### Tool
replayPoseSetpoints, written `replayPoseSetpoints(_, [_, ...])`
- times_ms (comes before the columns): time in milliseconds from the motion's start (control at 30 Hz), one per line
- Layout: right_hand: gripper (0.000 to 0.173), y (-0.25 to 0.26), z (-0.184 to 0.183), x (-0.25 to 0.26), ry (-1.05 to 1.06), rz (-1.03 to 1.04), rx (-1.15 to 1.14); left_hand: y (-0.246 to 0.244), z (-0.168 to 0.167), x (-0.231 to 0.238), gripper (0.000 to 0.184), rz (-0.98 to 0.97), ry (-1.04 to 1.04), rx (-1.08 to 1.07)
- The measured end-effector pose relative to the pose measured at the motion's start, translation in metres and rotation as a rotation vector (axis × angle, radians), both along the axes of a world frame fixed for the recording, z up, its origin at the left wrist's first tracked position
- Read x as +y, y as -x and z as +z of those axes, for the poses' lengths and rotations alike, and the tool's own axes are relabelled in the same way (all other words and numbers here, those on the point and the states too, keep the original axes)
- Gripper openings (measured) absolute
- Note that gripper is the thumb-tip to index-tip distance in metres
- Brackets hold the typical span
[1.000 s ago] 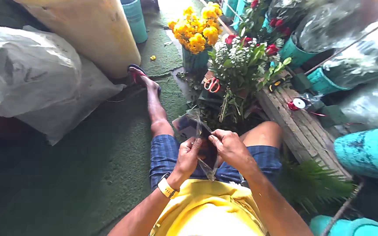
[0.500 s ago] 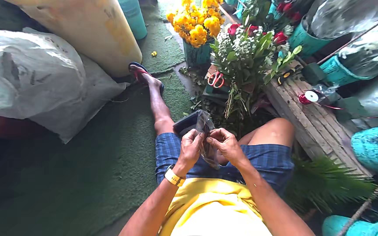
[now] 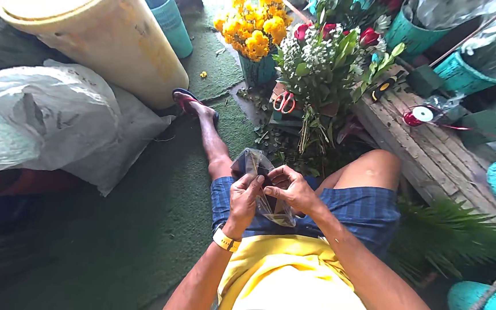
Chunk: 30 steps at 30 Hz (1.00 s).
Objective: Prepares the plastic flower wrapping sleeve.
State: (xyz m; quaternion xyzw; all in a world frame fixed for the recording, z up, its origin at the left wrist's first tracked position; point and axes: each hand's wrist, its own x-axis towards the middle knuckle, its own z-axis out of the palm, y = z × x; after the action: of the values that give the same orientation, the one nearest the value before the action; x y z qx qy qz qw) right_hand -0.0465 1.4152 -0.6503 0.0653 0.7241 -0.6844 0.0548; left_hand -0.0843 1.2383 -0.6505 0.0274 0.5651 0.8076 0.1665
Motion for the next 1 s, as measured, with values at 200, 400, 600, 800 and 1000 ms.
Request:
replayPoseSetpoints(200, [0.06, 0.005, 0.016, -0.018, -0.097, -0.011, -0.045, -0.002, -0.001, -0.019, 0.012, -0.016, -0.239, -0.125])
replayPoseSetpoints(400, [0.051, 0.01, 0.021, -0.013, -0.044, 0.04, -0.081, -0.002, -0.002, -0.023, 0.011, -0.048, -0.339, -0.127])
replayPoseSetpoints(600, [0.035, 0.012, 0.024, -0.008, 0.021, 0.057, -0.074, -0.002, -0.001, -0.021, 0.011, -0.032, -0.269, -0.062])
replayPoseSetpoints(800, [0.03, 0.011, 0.033, -0.012, -0.186, 0.035, -0.128, -0.003, -0.002, -0.019, 0.015, 0.01, -0.089, 0.078])
replayPoseSetpoints(1000, [0.019, 0.002, 0.034, -0.019, -0.549, -0.134, 0.253, -0.006, 0.004, -0.017, 0.016, 0.147, 0.075, 0.183])
